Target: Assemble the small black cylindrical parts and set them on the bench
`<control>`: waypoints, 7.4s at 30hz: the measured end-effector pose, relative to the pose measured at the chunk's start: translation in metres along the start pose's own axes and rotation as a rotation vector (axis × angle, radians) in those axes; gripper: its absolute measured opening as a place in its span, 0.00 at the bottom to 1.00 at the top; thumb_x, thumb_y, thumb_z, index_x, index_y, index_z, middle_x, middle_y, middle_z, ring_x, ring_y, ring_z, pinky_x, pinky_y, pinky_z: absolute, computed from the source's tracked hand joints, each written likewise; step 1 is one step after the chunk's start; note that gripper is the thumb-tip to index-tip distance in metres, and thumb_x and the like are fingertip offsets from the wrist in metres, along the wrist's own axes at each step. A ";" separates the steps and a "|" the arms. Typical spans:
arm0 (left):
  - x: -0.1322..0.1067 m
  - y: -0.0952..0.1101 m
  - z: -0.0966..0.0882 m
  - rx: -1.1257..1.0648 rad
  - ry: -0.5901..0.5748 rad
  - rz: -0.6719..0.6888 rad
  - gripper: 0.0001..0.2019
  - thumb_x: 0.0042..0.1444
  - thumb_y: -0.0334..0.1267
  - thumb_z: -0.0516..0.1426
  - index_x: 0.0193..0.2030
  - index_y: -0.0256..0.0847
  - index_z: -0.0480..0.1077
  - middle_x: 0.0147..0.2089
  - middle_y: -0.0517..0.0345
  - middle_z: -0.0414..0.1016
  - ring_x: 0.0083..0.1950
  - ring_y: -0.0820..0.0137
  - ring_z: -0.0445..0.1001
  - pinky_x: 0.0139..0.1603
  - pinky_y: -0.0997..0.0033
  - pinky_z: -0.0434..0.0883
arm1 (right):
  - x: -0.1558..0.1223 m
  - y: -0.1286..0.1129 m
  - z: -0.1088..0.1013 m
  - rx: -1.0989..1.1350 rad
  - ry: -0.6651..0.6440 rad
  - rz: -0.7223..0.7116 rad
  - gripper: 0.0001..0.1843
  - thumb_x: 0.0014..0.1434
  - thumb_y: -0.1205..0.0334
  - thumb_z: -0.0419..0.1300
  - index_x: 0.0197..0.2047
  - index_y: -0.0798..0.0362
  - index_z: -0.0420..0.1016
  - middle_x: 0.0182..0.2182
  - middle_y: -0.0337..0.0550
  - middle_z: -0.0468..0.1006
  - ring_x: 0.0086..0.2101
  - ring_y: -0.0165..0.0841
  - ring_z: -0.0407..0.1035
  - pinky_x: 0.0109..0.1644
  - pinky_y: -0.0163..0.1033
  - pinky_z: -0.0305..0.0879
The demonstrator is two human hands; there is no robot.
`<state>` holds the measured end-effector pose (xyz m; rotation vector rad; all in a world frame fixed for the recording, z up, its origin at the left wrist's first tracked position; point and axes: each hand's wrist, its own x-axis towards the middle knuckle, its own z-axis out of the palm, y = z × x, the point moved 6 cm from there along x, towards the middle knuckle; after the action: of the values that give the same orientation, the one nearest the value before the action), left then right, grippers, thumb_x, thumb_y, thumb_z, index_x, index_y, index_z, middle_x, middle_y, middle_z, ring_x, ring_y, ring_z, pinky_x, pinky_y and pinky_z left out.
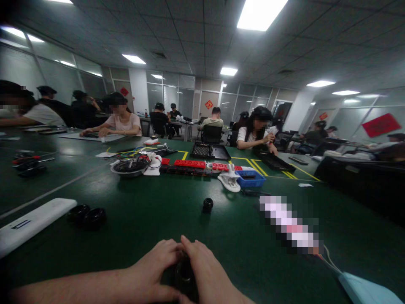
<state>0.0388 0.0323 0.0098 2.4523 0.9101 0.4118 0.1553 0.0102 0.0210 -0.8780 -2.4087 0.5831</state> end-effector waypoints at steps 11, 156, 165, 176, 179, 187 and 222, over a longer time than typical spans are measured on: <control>0.000 0.000 0.001 0.059 0.003 -0.021 0.17 0.42 0.46 0.63 0.37 0.41 0.67 0.37 0.59 0.67 0.39 0.64 0.65 0.39 0.67 0.62 | -0.004 -0.001 -0.006 0.087 0.167 0.014 0.35 0.49 0.62 0.58 0.59 0.52 0.50 0.44 0.50 0.69 0.43 0.40 0.67 0.47 0.43 0.64; -0.003 0.003 -0.002 0.058 0.022 0.040 0.18 0.47 0.47 0.62 0.41 0.40 0.67 0.40 0.56 0.69 0.42 0.63 0.65 0.43 0.65 0.62 | 0.005 -0.023 -0.022 -0.042 0.075 0.034 0.35 0.50 0.65 0.56 0.59 0.54 0.48 0.54 0.53 0.62 0.52 0.43 0.59 0.54 0.49 0.59; 0.000 0.002 0.001 0.117 0.021 0.055 0.17 0.48 0.45 0.60 0.40 0.38 0.66 0.39 0.57 0.69 0.41 0.64 0.66 0.42 0.66 0.63 | 0.004 -0.021 -0.010 -0.023 0.179 0.049 0.27 0.51 0.68 0.56 0.55 0.52 0.55 0.45 0.49 0.69 0.44 0.39 0.66 0.47 0.46 0.65; -0.001 0.003 -0.002 0.110 0.028 0.069 0.22 0.49 0.52 0.59 0.44 0.38 0.67 0.42 0.54 0.69 0.43 0.62 0.66 0.44 0.64 0.63 | 0.005 -0.024 -0.019 -0.073 0.116 0.091 0.36 0.50 0.59 0.59 0.59 0.55 0.49 0.51 0.55 0.64 0.50 0.44 0.61 0.52 0.52 0.59; -0.001 0.003 -0.001 0.126 0.012 0.065 0.19 0.48 0.49 0.60 0.42 0.38 0.67 0.40 0.55 0.69 0.42 0.62 0.66 0.42 0.65 0.63 | 0.006 -0.013 -0.017 -0.083 0.119 0.229 0.39 0.47 0.57 0.63 0.59 0.56 0.50 0.46 0.54 0.68 0.45 0.44 0.65 0.48 0.51 0.63; 0.001 0.001 0.001 0.143 0.012 0.046 0.21 0.48 0.48 0.60 0.43 0.36 0.65 0.42 0.54 0.70 0.42 0.61 0.67 0.43 0.63 0.64 | 0.008 -0.025 -0.013 -0.024 0.066 0.111 0.29 0.50 0.70 0.55 0.56 0.52 0.55 0.47 0.50 0.68 0.46 0.39 0.65 0.50 0.48 0.62; -0.010 -0.003 -0.011 0.561 0.019 -0.139 0.38 0.47 0.63 0.53 0.54 0.30 0.63 0.54 0.36 0.64 0.54 0.49 0.61 0.55 0.49 0.54 | 0.010 -0.015 -0.005 -0.098 -0.076 0.274 0.23 0.51 0.66 0.59 0.51 0.53 0.62 0.44 0.48 0.71 0.43 0.40 0.67 0.46 0.47 0.64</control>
<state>0.0246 0.0312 0.0163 2.8531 1.3416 0.1387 0.1444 0.0079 0.0359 -1.2621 -2.4184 0.6127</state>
